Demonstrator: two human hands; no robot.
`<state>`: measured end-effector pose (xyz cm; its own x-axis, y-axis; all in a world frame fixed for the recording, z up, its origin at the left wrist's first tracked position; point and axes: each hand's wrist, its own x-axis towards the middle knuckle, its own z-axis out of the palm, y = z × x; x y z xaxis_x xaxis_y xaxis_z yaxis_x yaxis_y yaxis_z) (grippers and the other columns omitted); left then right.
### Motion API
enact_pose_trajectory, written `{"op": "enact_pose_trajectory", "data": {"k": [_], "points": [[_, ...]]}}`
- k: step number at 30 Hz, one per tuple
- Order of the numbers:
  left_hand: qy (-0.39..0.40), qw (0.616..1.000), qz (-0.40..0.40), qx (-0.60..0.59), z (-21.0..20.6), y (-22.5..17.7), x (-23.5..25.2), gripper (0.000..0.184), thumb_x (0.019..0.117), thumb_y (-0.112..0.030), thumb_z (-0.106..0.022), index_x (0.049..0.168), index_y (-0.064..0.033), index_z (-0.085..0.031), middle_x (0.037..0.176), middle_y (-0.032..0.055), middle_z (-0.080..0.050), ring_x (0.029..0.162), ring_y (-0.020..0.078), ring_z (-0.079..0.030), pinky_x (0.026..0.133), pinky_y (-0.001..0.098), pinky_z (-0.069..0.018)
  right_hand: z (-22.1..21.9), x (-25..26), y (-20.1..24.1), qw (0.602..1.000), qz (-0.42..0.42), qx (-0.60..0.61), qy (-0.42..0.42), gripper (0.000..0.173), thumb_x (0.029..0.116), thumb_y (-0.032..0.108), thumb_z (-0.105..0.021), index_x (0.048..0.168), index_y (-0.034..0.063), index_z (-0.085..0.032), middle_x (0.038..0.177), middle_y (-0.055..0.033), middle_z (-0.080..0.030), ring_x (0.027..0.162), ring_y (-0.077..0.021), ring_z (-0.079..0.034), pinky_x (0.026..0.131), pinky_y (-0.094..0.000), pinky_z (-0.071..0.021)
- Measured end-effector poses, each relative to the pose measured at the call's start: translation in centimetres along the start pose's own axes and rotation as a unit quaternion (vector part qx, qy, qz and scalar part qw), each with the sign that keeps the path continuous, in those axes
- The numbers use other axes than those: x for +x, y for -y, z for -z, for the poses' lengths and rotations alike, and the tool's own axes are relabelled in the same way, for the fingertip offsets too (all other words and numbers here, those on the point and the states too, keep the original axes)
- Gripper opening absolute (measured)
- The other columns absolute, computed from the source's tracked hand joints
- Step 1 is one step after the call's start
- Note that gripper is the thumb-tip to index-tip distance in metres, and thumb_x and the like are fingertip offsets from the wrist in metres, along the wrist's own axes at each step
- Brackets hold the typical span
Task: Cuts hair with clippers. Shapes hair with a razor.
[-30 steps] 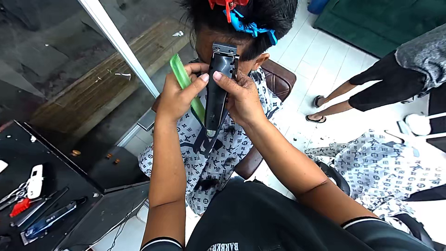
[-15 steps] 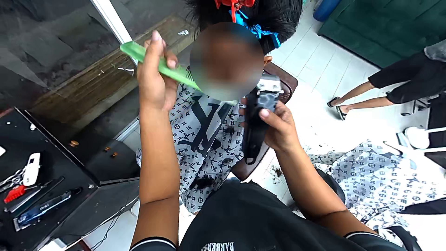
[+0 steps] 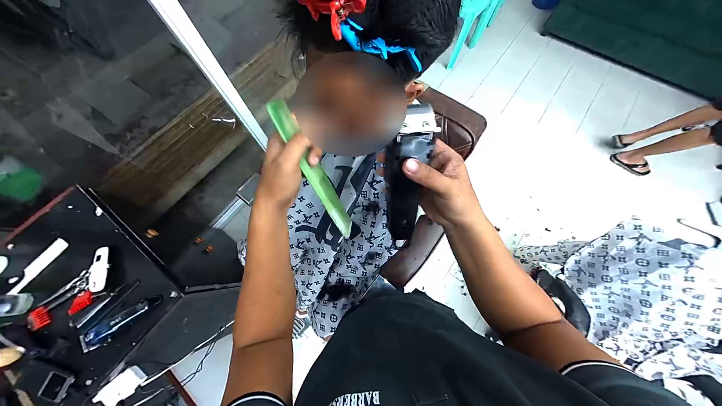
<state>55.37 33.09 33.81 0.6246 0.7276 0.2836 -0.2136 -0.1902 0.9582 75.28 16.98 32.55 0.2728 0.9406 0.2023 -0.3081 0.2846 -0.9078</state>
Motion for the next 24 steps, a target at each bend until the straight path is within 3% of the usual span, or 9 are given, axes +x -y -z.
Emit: {"op": "enact_pose_trajectory", "data": {"k": [3,5,9,24], "points": [[0.055,0.998,-0.02,0.016,-1.6,0.5,-1.1,0.035,0.1026,-0.017,-0.045,0.133,-0.0038,-0.057,0.071,-0.0107,-0.052,0.056,0.0002,-0.048,0.055,0.0174,-0.0442,-1.9,2.0,-1.3,0.999,-0.011,0.042,0.01,0.055,0.0901,0.016,-0.075,0.134,-0.0009,-0.048,0.112,-0.0153,-0.071,0.097,-0.0244,-0.073,0.086,-0.0419,-0.0627],[0.065,0.996,-0.045,0.034,-1.9,0.4,-1.3,0.039,0.1008,-0.018,-0.053,0.136,-0.0019,-0.054,0.073,-0.0111,-0.056,0.058,-0.0008,-0.049,0.056,0.017,-0.0442,-3.1,3.0,-1.7,0.998,-0.021,0.06,0.0,0.054,0.0912,0.012,-0.073,0.136,-0.0004,-0.045,0.11,-0.0137,-0.071,0.096,-0.0209,-0.073,0.085,-0.038,-0.0627],[0.048,0.995,-0.059,0.067,-1.7,0.1,-1.0,0.04,0.0983,-0.017,-0.061,0.135,-0.0014,-0.055,0.077,-0.0113,-0.062,0.062,-0.0011,-0.053,0.059,0.0164,-0.0461,-4.2,4.4,-1.9,0.997,-0.03,0.066,-0.022,0.054,0.0918,0.009,-0.073,0.137,-0.0009,-0.045,0.111,-0.0129,-0.069,0.095,-0.0189,-0.072,0.083,-0.0353,-0.0626],[0.026,0.998,-0.054,0.036,-1.4,0.6,0.2,0.032,0.099,-0.012,-0.057,0.129,-0.0025,-0.058,0.08,-0.0096,-0.062,0.06,0.0,-0.052,0.057,0.0169,-0.0464,-4.8,6.0,-2.2,0.996,-0.033,0.061,-0.047,0.05,0.0936,0.01,-0.073,0.135,-0.0023,-0.047,0.104,-0.0146,-0.07,0.09,-0.0204,-0.073,0.079,-0.0364,-0.0636]]}}
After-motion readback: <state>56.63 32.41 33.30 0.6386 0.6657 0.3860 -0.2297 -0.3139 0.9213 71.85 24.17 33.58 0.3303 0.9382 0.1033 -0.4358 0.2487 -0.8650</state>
